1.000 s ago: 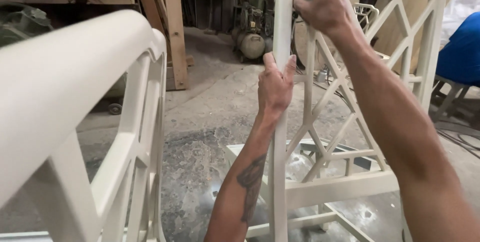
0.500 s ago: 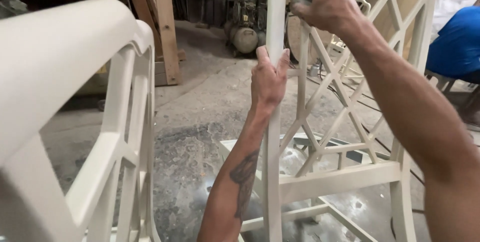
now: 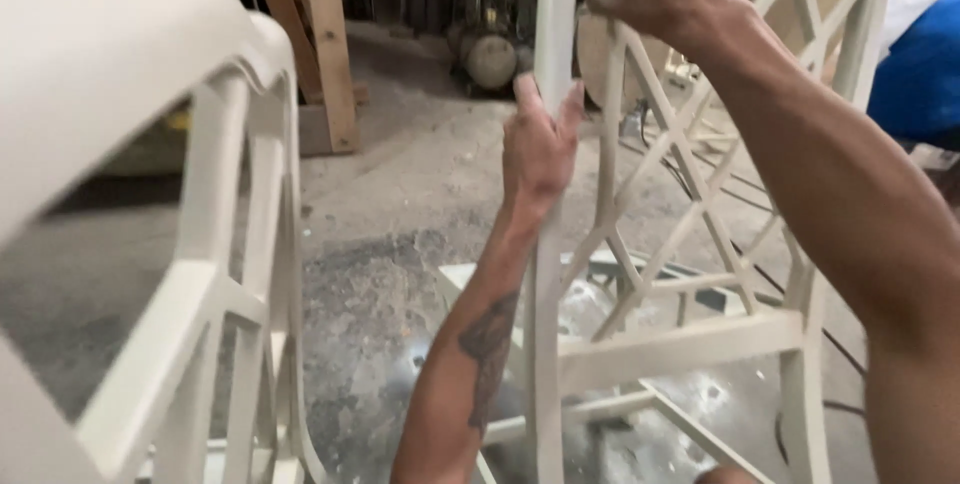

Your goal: Sanding the lattice back of a white wooden chair frame using a hand sanding block to prepare it for finishing.

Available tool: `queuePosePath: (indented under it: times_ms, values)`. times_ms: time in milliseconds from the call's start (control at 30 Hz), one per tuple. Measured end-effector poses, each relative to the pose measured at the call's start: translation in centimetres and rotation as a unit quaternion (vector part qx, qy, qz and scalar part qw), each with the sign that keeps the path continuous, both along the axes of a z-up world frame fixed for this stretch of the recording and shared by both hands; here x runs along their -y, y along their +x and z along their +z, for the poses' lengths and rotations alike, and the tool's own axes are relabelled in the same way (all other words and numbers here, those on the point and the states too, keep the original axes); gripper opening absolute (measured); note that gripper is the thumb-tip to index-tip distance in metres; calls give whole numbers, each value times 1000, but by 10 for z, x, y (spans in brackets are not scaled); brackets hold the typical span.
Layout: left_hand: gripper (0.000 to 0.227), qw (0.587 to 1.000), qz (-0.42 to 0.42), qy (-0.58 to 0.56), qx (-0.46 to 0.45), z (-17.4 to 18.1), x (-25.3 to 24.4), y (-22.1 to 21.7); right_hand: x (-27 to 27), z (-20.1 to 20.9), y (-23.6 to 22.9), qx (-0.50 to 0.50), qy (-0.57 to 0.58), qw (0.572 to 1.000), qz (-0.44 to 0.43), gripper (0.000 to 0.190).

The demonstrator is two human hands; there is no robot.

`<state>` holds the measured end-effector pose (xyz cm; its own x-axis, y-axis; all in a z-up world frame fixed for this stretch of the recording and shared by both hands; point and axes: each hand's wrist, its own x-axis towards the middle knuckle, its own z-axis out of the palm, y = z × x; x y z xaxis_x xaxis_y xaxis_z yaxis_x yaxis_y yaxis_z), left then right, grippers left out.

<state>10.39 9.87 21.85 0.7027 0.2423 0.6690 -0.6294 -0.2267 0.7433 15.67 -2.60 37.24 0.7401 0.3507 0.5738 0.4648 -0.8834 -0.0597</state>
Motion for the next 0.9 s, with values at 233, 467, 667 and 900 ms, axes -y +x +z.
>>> queuePosePath:
  times_ms: [233, 467, 667, 900]
  values:
    - [37, 1000, -10, -4, 7, 3, 0, 1, 7, -6, -37, -44, 41, 996, -65, 19]
    - [37, 999, -33, -7, -19, 3, 4, -2, 11, -34, -6, 76, 78, 994, 26, 15]
    - [37, 999, -30, -7, -10, 0, 3, -5, 23, -50, 5, 147, 98, 979, 104, 28]
    - [39, 999, -35, -9, -7, -1, 4, -9, 17, -56, 4, 231, 61, 962, 134, 8]
